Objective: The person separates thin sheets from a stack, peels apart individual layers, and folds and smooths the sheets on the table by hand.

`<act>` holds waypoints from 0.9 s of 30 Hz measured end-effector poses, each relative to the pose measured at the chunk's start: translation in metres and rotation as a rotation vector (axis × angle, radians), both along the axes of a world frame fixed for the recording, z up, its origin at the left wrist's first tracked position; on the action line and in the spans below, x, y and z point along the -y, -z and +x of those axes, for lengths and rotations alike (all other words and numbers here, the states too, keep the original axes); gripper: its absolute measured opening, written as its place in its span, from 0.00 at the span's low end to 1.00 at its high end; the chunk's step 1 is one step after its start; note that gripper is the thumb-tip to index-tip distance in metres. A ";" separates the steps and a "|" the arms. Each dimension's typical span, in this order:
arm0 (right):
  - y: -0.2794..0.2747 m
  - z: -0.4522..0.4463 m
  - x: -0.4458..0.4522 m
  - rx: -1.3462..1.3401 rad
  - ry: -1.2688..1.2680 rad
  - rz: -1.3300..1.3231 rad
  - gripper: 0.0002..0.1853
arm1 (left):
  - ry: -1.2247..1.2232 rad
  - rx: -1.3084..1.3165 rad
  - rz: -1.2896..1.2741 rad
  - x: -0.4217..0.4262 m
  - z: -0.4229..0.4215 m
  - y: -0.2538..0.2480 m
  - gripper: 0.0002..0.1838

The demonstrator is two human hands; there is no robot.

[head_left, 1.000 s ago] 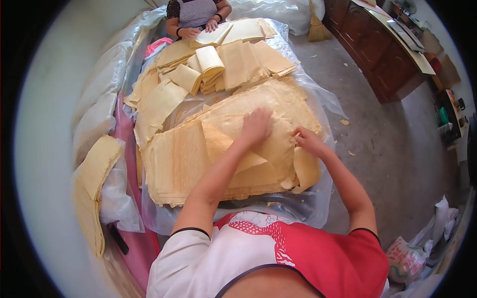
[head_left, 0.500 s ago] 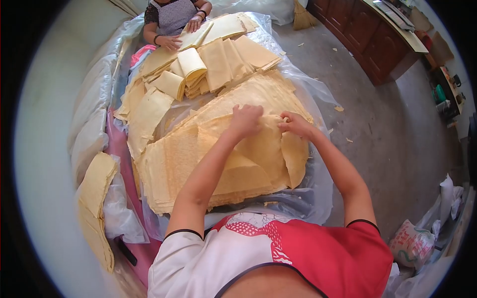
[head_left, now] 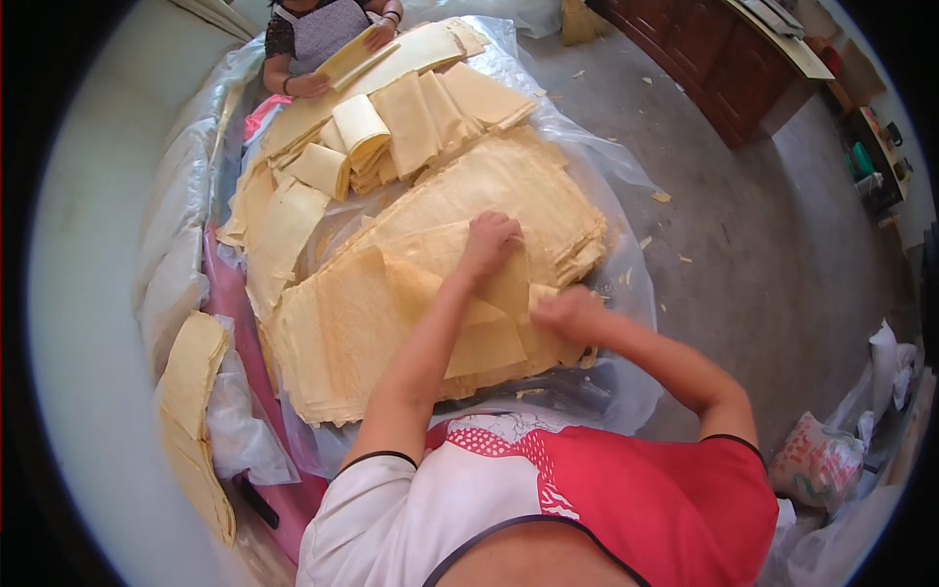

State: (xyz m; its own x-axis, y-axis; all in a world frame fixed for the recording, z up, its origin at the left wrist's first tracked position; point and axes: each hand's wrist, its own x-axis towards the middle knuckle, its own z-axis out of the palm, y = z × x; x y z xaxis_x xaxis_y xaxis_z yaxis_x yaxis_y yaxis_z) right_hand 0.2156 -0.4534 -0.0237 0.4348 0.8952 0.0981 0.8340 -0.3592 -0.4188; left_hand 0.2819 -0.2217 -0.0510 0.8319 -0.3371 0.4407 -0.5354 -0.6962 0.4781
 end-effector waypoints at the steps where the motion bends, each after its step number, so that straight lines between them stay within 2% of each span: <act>1: 0.002 -0.026 0.016 -0.117 -0.090 -0.023 0.04 | -0.022 -0.023 -0.005 0.001 0.002 -0.002 0.04; 3: -0.003 -0.073 0.052 -0.404 -0.209 -0.066 0.08 | -0.019 -0.052 -0.010 0.000 0.002 0.004 0.04; 5: -0.025 -0.099 0.084 -0.557 -0.262 -0.385 0.11 | -0.007 -0.084 -0.007 -0.002 0.001 0.001 0.05; 6: -0.040 -0.108 0.098 -0.641 -0.287 -0.545 0.13 | -0.004 -0.187 -0.055 -0.002 -0.001 -0.009 0.05; 8: -0.036 -0.128 0.136 -0.858 -0.352 -0.455 0.16 | 0.007 -0.291 -0.095 -0.009 -0.002 -0.014 0.05; 9: -0.043 -0.139 0.143 -0.861 -0.348 -0.445 0.16 | -0.032 -0.292 -0.242 -0.017 -0.003 -0.012 0.04; 10: -0.053 -0.150 0.149 -1.083 -0.214 -0.603 0.16 | -0.070 -0.290 -0.390 -0.022 -0.004 -0.018 0.04; 11: -0.059 -0.155 0.153 -1.299 -0.070 -0.762 0.17 | -0.062 -0.288 -0.384 -0.030 -0.002 -0.025 0.04; 12: -0.048 -0.148 0.154 -1.299 -0.067 -0.758 0.17 | -0.037 -0.380 -0.539 -0.035 -0.005 -0.047 0.02; 13: -0.028 -0.133 0.152 -1.214 -0.209 -0.610 0.16 | -0.015 -0.475 -0.694 -0.041 -0.011 -0.065 0.01; 14: -0.018 -0.115 0.150 -1.119 -0.344 -0.460 0.16 | -0.015 -0.477 -0.691 -0.048 -0.015 -0.078 0.01; 16: -0.055 -0.069 0.125 -1.114 0.068 -0.238 0.14 | -0.003 -0.454 -0.929 -0.065 -0.022 -0.097 0.02; 17: -0.065 -0.050 0.111 -1.219 0.198 -0.103 0.12 | -0.004 -0.452 -0.921 -0.077 -0.027 -0.100 0.02; 18: -0.071 -0.033 0.099 -1.319 0.328 0.037 0.10 | 0.003 -0.451 -1.039 -0.088 -0.032 -0.104 0.03; 19: -0.067 -0.019 0.086 -1.284 0.368 0.170 0.10 | 0.010 -0.449 -1.158 -0.097 -0.036 -0.108 0.03; 21: -0.040 0.003 0.059 -1.219 0.449 0.369 0.11 | -0.036 -0.444 -1.135 -0.111 -0.044 -0.108 0.04; 23: -0.002 0.026 0.032 -1.189 0.480 0.436 0.11 | -0.066 -0.413 -1.044 -0.129 -0.047 -0.094 0.04; 24: 0.017 0.037 0.019 -1.015 0.554 0.425 0.11 | -0.074 -0.410 -1.042 -0.133 -0.050 -0.086 0.04; 25: 0.028 0.049 0.007 -0.837 0.622 0.412 0.12 | -0.192 -0.472 -0.819 -0.137 -0.052 -0.079 0.04; 26: 0.032 0.061 -0.003 -0.838 0.615 0.409 0.12 | -0.305 -0.529 -0.593 -0.138 -0.054 -0.075 0.04; 27: 0.034 0.073 -0.014 -0.674 0.689 0.253 0.15 | -0.310 -0.525 -0.595 -0.133 -0.054 -0.075 0.04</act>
